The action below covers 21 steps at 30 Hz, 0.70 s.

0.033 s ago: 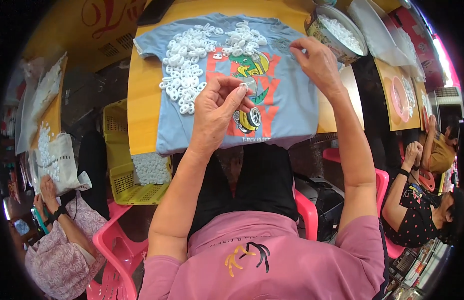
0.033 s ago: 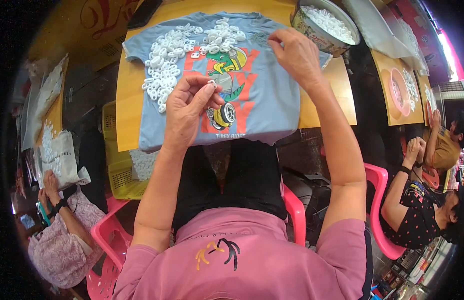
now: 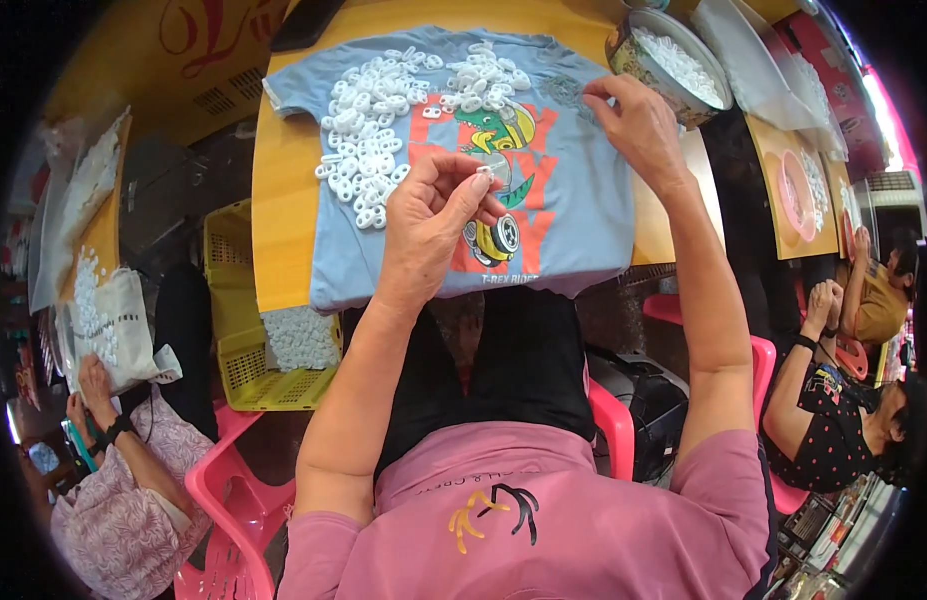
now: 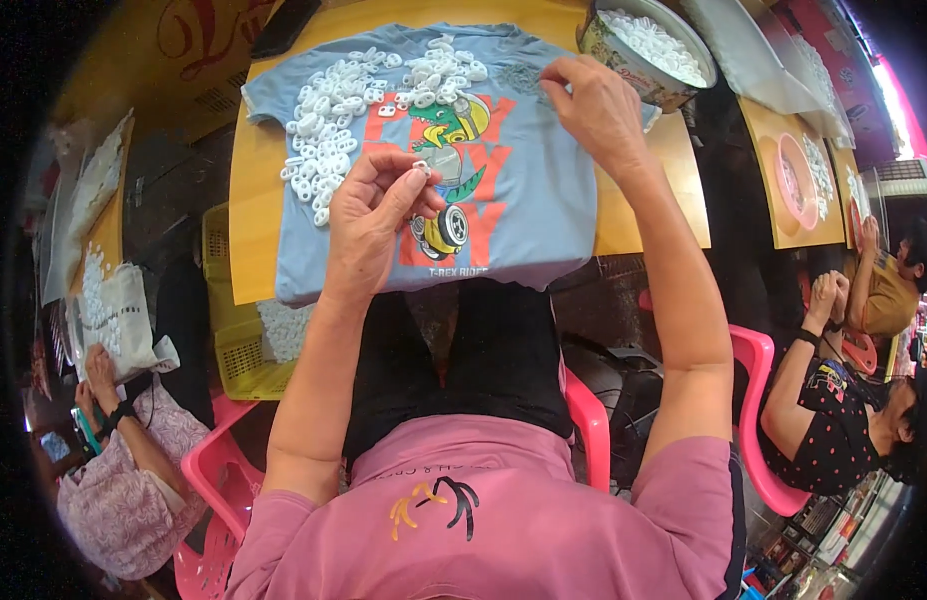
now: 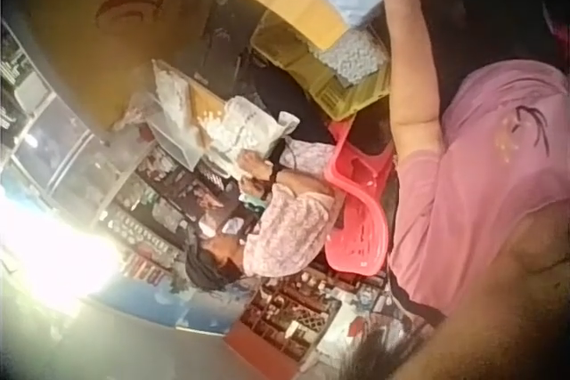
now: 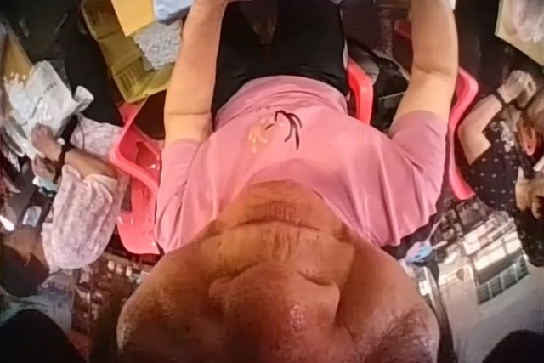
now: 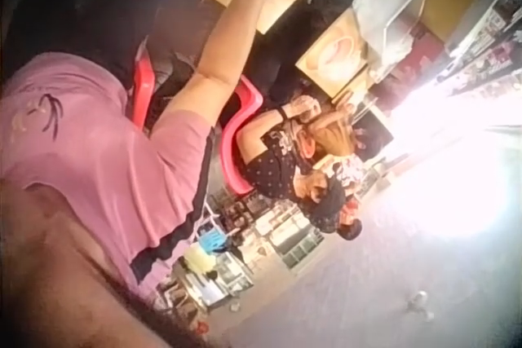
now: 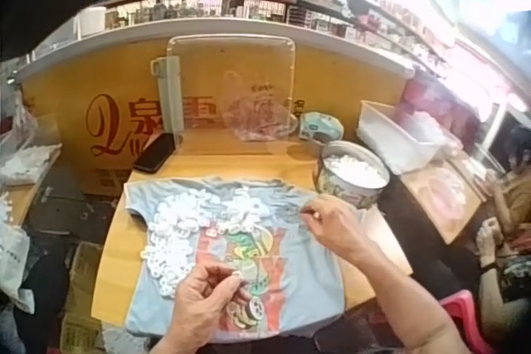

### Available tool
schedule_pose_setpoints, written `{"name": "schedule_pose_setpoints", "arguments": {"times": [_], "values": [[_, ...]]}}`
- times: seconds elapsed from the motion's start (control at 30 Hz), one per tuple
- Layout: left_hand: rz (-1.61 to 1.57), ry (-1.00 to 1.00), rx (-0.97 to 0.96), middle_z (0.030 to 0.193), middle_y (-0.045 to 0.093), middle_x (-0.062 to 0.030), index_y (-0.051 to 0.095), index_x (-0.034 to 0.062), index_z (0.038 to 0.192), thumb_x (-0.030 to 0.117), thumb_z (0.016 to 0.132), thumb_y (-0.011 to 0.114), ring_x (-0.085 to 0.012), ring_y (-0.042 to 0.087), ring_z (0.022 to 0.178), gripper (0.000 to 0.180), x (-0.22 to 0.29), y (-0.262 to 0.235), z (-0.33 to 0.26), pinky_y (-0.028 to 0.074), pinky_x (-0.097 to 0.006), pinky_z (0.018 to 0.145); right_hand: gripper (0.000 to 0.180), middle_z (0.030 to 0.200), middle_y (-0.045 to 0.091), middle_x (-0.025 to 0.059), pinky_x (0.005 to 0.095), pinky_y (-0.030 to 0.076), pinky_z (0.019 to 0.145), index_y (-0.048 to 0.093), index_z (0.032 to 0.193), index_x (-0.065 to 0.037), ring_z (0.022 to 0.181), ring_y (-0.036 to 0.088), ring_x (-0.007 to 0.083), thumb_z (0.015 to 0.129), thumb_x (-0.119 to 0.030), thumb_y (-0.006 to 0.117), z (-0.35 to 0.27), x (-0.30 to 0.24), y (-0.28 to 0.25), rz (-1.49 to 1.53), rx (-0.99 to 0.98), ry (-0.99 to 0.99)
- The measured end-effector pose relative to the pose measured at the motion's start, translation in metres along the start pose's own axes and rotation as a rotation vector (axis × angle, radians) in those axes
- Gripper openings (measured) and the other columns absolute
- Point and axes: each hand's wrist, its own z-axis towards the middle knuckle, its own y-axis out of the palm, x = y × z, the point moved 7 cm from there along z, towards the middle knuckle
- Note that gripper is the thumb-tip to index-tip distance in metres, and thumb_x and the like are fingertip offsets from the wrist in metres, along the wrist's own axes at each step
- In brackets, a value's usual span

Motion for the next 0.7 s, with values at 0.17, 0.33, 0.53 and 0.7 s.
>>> {"name": "schedule_pose_setpoints", "arguments": {"times": [0.17,0.33,0.53,0.7], "values": [[-0.008,-0.017,-0.002,0.092,0.065,-0.0112,0.056,-0.0015,0.105,0.006,0.093,0.060,-0.0143,0.066,0.076,0.014,0.001,0.001,-0.001,0.055,-0.025,0.067,0.015,0.088,0.066,0.0099,0.0359,0.048,0.072,0.067,0.093,-0.004,0.079,0.063,0.0278,0.085,-0.017,0.065,-0.014,0.004,-0.006,0.030,-0.107,0.005],[0.004,-0.015,-0.001,0.092,0.065,-0.0111,0.057,-0.0023,0.105,0.006,0.093,0.060,-0.0139,0.065,0.076,0.014,0.001,0.001,0.000,0.054,-0.025,0.067,0.015,0.088,0.065,0.0109,0.0352,0.048,0.071,0.066,0.093,-0.003,0.077,0.063,0.0282,0.085,-0.016,0.066,-0.027,0.008,-0.002,0.022,-0.128,-0.028],[0.019,-0.012,-0.006,0.093,0.066,-0.0120,0.056,-0.0024,0.105,0.006,0.093,0.060,-0.0138,0.065,0.076,0.015,0.001,0.002,0.000,0.054,-0.025,0.067,0.014,0.089,0.065,0.0114,0.0357,0.049,0.072,0.066,0.094,-0.003,0.078,0.063,0.0286,0.085,-0.015,0.066,-0.026,0.011,0.002,0.025,-0.066,0.018],[0.026,-0.012,-0.005,0.094,0.066,-0.0124,0.056,-0.0024,0.105,0.007,0.094,0.060,-0.0139,0.065,0.077,0.015,0.001,0.002,-0.002,0.054,-0.025,0.068,0.015,0.090,0.065,0.0111,0.0360,0.049,0.073,0.066,0.094,-0.004,0.083,0.064,0.0285,0.085,-0.016,0.066,-0.026,0.009,0.003,-0.011,-0.067,-0.014]]}}
